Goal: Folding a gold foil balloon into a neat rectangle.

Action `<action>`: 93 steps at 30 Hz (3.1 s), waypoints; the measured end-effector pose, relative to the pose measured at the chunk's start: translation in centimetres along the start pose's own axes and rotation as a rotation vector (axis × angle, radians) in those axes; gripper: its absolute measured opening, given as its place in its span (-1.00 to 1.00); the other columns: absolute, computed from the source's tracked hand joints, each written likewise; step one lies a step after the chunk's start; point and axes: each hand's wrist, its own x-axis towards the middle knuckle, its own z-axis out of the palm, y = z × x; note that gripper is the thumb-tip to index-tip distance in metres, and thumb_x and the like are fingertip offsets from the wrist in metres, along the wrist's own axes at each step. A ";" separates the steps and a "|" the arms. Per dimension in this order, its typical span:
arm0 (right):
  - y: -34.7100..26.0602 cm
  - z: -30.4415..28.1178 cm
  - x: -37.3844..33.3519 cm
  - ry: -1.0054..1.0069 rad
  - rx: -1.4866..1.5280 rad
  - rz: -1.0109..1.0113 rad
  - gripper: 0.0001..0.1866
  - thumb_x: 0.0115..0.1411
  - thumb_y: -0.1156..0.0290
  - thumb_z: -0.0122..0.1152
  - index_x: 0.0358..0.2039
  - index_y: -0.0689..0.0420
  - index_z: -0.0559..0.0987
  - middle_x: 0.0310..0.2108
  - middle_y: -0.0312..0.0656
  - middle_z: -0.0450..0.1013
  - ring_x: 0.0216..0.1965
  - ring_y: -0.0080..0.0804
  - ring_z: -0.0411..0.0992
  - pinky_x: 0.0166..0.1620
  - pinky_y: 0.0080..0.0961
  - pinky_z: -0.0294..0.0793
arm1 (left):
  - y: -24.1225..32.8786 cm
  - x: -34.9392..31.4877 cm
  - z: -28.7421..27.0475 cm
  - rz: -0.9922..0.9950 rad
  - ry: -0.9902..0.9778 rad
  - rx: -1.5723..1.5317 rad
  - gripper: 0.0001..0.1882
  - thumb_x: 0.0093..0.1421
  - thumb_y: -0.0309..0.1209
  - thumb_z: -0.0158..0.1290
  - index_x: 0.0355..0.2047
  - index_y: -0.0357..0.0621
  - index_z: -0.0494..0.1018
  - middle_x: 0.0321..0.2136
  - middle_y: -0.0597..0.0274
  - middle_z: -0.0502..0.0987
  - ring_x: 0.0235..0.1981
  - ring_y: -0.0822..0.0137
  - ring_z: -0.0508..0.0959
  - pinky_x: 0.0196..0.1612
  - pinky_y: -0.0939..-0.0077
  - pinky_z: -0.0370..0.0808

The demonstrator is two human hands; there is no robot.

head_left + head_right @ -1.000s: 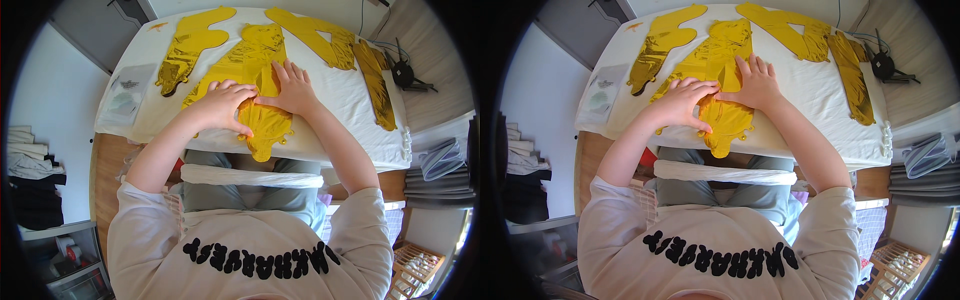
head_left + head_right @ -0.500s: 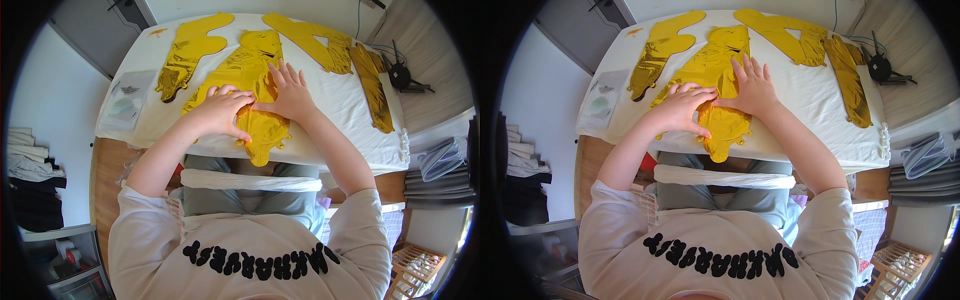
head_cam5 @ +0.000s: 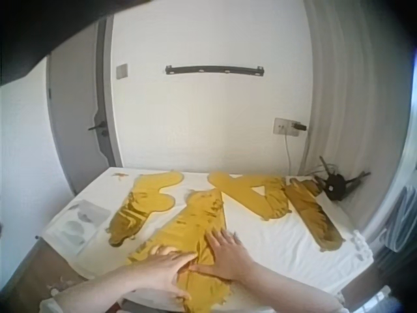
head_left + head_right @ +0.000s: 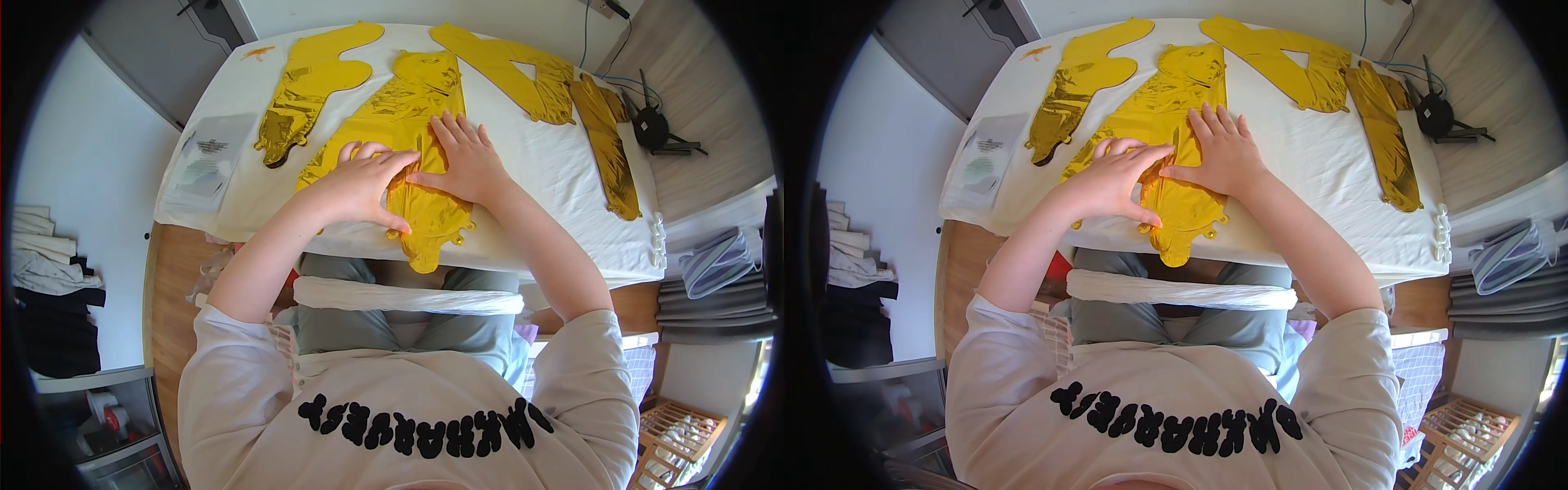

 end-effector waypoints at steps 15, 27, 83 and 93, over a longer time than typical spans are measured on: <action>-0.1 0.6 0.0 0.022 -0.030 -0.027 0.27 0.04 -0.65 0.08 0.52 0.04 0.13 0.54 0.06 0.02 0.56 0.07 -0.08 0.52 0.14 -0.15 | -2.7 -1.6 0.2 0.046 0.254 -0.416 0.04 0.06 0.08 0.39 0.45 -0.01 0.20 0.35 -0.04 0.35 0.40 0.01 0.27 0.46 -0.02 0.00; -0.1 0.5 0.0 0.028 -0.024 -0.021 0.25 0.04 -0.66 0.06 0.51 0.02 0.16 0.53 0.07 0.04 0.56 0.05 -0.08 0.52 0.13 -0.13 | -3.2 -10.3 5.1 -0.649 0.624 0.155 -0.35 0.24 0.06 0.24 0.20 -0.08 0.49 0.25 0.04 0.46 0.29 0.00 0.38 0.33 -0.09 0.15; 2.2 2.5 0.6 -0.043 -0.204 -0.109 0.05 0.20 -0.16 0.22 0.57 -0.08 -0.02 0.58 0.03 -0.17 0.58 0.05 -0.18 0.50 0.17 -0.10 | -6.9 7.7 1.0 0.085 0.388 -0.388 -0.46 0.50 -0.28 -0.04 0.44 -0.06 0.26 0.35 0.00 0.40 0.31 0.10 0.45 0.40 0.27 0.26; 1.3 1.4 0.7 -0.154 -0.241 -0.083 -0.11 0.31 -0.21 0.08 0.55 -0.18 0.07 0.60 -0.03 -0.24 0.61 -0.08 -0.30 0.55 0.02 -0.22 | -7.1 8.6 2.3 0.008 0.306 -0.314 -0.42 0.52 -0.24 -0.13 0.46 -0.05 0.06 0.46 -0.06 0.19 0.43 -0.06 0.27 0.54 -0.13 -0.07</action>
